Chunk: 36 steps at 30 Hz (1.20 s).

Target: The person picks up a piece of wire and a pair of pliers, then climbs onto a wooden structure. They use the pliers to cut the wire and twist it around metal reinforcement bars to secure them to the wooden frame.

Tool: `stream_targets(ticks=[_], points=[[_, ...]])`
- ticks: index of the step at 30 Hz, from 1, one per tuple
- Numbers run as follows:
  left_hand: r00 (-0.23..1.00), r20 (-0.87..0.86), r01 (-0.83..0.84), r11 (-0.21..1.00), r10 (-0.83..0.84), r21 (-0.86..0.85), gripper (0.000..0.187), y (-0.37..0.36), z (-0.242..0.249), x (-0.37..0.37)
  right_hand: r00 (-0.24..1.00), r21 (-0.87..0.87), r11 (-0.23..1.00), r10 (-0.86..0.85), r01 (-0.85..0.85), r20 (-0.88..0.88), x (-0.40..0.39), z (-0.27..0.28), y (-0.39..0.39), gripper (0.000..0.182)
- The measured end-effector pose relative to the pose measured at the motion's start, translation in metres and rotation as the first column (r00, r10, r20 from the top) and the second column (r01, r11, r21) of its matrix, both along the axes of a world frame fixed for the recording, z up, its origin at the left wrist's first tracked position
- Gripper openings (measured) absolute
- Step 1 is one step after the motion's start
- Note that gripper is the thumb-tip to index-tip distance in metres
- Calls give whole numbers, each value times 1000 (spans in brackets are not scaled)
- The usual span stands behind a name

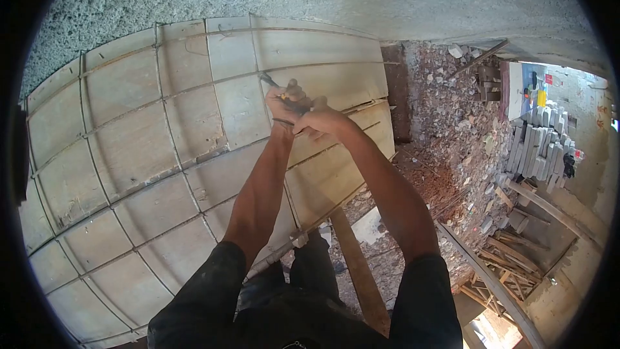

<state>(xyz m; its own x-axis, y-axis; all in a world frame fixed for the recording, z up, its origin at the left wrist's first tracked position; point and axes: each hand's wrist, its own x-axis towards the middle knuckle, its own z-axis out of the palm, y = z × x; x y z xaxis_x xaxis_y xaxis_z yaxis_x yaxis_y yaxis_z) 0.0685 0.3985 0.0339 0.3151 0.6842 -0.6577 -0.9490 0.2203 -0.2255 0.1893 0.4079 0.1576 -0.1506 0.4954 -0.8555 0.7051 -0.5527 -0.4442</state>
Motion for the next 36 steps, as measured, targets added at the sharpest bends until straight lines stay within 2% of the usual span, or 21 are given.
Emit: stream_targets(ticks=[1,2,3,4,5,7,8,10,11,13,16,18,20,21,22,23,27,29,30,33,36], points=[[994,105,-45,970,21,238,30,-5,-17,1,983,-204,969,-158,137,-90,-4,6,2,64],[978,209,-112,884,17,453,37,-10,-28,3,983,-209,968,-162,141,-86,-4,2,-3,64],[978,208,-110,884,15,454,37,-7,-3,6,993,25,993,116,-117,39,-6,-4,-6,65],[995,-20,-89,970,96,225,32,-1,47,11,911,217,893,349,-394,219,-8,-8,-9,67],[983,-140,-107,989,122,105,29,-1,54,11,911,223,891,351,-396,215,-9,-8,-8,67],[942,-329,-71,997,59,-23,25,-4,51,11,664,462,504,364,-730,653,-8,-5,-18,69],[920,-392,-17,999,5,-28,25,-4,48,10,666,465,502,361,-729,653,-6,-8,-21,69],[914,-406,22,1000,-17,6,28,-10,42,8,646,558,347,236,-754,726,-7,-17,-34,71],[908,-416,59,997,-37,41,32,-13,38,6,648,560,345,239,-753,723,-10,-13,-41,71],[871,-484,84,996,-80,-14,30,-17,30,2,792,693,397,187,-602,581,-15,-2,-53,59],[778,-606,111,986,-165,-127,29,-10,39,-1,828,739,392,128,-548,546,-15,-16,-62,68],[719,-664,109,977,-207,-186,29,-3,38,-5,854,753,426,107,-502,508,-16,-20,-59,63],[542,-728,250,908,-420,-337,32,1,36,-9,878,762,462,84,-454,472,-8,-22,-49,59],[541,-729,253,908,-419,-334,32,2,38,-9,990,627,766,93,-141,108,5,-21,-37,49],[558,-719,226,909,-415,-350,32,3,40,-9,968,301,946,-42,118,-246,14,-20,-27,42],[574,-708,199,909,-410,-365,32,6,42,-8,928,38,972,-211,234,-306,13,3,-15,31],[605,-700,111,910,-381,-399,28,11,45,1,868,-83,941,-335,328,-367,17,-7,-4,31],[583,-735,145,935,-346,-325,33,9,41,2,786,-360,837,-526,412,-324,14,-7,-1,21],[584,-735,144,935,-345,-325,33,7,40,1,787,-360,837,-526,411,-324,12,-4,1,21],[585,-737,161,939,-339,-305,23,3,34,-3,850,-632,751,-449,191,-276,8,-5,2,14],[553,-748,202,930,-368,-308,24,-2,22,-9,763,-705,678,-564,208,-317,8,-39,-13,15]])
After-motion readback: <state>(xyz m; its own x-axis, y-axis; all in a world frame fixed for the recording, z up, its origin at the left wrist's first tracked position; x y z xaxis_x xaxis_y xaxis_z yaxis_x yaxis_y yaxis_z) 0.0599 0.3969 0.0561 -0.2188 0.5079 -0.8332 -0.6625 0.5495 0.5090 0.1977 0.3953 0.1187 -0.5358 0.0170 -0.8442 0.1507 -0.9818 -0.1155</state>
